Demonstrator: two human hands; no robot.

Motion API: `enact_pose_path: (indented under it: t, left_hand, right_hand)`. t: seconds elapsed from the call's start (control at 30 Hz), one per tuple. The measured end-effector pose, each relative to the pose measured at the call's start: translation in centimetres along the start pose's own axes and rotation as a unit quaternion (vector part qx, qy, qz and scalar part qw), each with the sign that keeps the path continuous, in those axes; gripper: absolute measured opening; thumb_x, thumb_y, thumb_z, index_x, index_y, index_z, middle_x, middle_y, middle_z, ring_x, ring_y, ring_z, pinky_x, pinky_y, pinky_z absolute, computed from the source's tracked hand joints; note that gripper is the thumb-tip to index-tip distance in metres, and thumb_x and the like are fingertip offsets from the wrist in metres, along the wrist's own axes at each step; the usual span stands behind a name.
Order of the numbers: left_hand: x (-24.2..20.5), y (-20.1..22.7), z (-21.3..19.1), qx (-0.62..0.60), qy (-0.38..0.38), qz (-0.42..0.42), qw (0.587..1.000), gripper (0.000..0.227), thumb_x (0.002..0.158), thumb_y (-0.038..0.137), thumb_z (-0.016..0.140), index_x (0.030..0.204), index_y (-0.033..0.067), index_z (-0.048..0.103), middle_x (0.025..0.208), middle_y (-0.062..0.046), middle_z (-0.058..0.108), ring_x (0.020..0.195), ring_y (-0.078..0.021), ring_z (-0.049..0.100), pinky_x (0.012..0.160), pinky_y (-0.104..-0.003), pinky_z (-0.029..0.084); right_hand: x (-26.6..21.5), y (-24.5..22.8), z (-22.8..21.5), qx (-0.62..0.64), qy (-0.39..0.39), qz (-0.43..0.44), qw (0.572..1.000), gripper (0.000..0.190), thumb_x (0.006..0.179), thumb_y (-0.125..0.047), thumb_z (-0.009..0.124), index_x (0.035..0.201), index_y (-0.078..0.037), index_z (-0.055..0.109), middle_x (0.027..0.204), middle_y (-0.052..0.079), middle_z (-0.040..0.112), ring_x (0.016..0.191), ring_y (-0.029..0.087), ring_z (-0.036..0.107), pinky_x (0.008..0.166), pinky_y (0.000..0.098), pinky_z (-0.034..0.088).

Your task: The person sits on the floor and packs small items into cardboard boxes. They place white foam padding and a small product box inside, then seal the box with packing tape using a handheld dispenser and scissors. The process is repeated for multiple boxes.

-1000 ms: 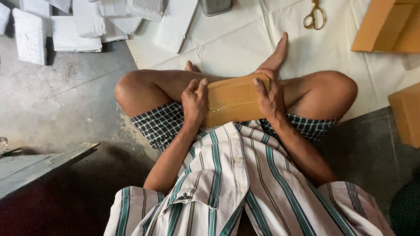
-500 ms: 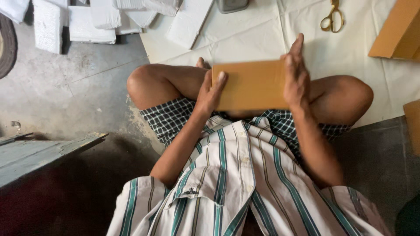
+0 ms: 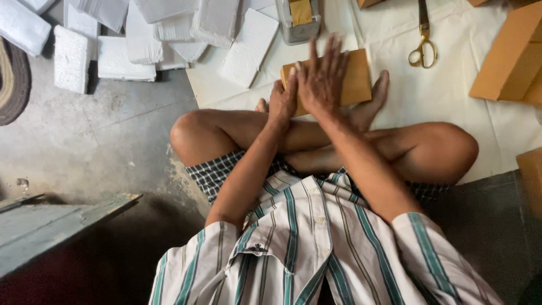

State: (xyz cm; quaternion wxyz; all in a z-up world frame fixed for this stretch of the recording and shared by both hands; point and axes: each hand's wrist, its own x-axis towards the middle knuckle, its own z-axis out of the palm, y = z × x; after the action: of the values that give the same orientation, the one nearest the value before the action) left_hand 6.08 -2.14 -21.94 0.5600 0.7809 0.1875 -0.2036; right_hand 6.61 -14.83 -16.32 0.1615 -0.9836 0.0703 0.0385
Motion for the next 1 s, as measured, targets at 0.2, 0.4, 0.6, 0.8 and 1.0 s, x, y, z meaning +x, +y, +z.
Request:
enact_pose_path:
  t: [0.2,0.4,0.6,0.8,1.0]
  left_hand:
    - [3.3,-2.3,1.2,0.02,0.017,-0.035,0.999,0.097,0.09,0.079,0.039,0.129,-0.0082,0.057,0.116,-0.034,0.067,0.114,-0.0407,0.066,0.098,-0.043,0.047]
    - [1.9,-1.5,1.7,0.047,0.024,-0.038,0.998,0.095,0.088,0.08,0.039,0.116,-0.0077,0.06,0.104,-0.032,0.072,0.1,-0.04,0.071,0.092,-0.045,0.053]
    - [2.5,-1.4,1.5,-0.065,0.0,-0.046,0.997,0.096,0.096,0.078,0.018,0.135,-0.003,0.053,0.123,-0.029,0.065,0.115,-0.0396,0.061,0.102,-0.043,0.044]
    - [1.8,-0.9,1.4,-0.069,0.018,-0.033,0.997,0.092,0.098,0.073,0.014,0.141,0.001,0.054,0.125,-0.028,0.067,0.116,-0.0392,0.065,0.102,-0.043,0.047]
    - [1.1,0.3,1.5,-0.026,0.037,-0.025,0.999,0.087,0.101,0.07,0.016,0.143,0.003,0.052,0.125,-0.03,0.067,0.116,-0.0425,0.063,0.101,-0.045,0.046]
  right_hand:
    - [1.8,0.3,5.4,0.021,0.002,0.002,1.0,0.071,0.113,-0.052,0.037,0.165,-0.005,0.023,0.167,0.033,0.013,0.157,0.051,0.006,0.125,0.0674,0.006]
    - [4.7,7.6,4.9,-0.014,-0.075,0.124,0.989,0.076,0.113,-0.058,0.026,0.169,-0.011,0.008,0.172,0.027,0.001,0.159,0.045,-0.001,0.128,0.0652,0.002]
    - [5.9,10.9,5.0,-0.03,-0.052,0.089,0.994,0.08,0.11,-0.066,0.024,0.168,-0.012,0.014,0.17,0.026,0.011,0.158,0.046,0.006,0.127,0.0651,0.005]
    - [6.2,4.0,7.1,0.109,0.156,-0.136,0.972,0.07,0.118,-0.057,0.035,0.148,0.006,0.037,0.142,0.025,0.041,0.133,0.039,0.041,0.114,0.0566,0.035]
    - [7.4,1.3,4.7,0.029,0.238,-0.214,0.947,0.049,0.115,-0.057,0.039,0.11,-0.011,0.052,0.112,0.012,0.052,0.107,0.027,0.05,0.096,0.0485,0.041]
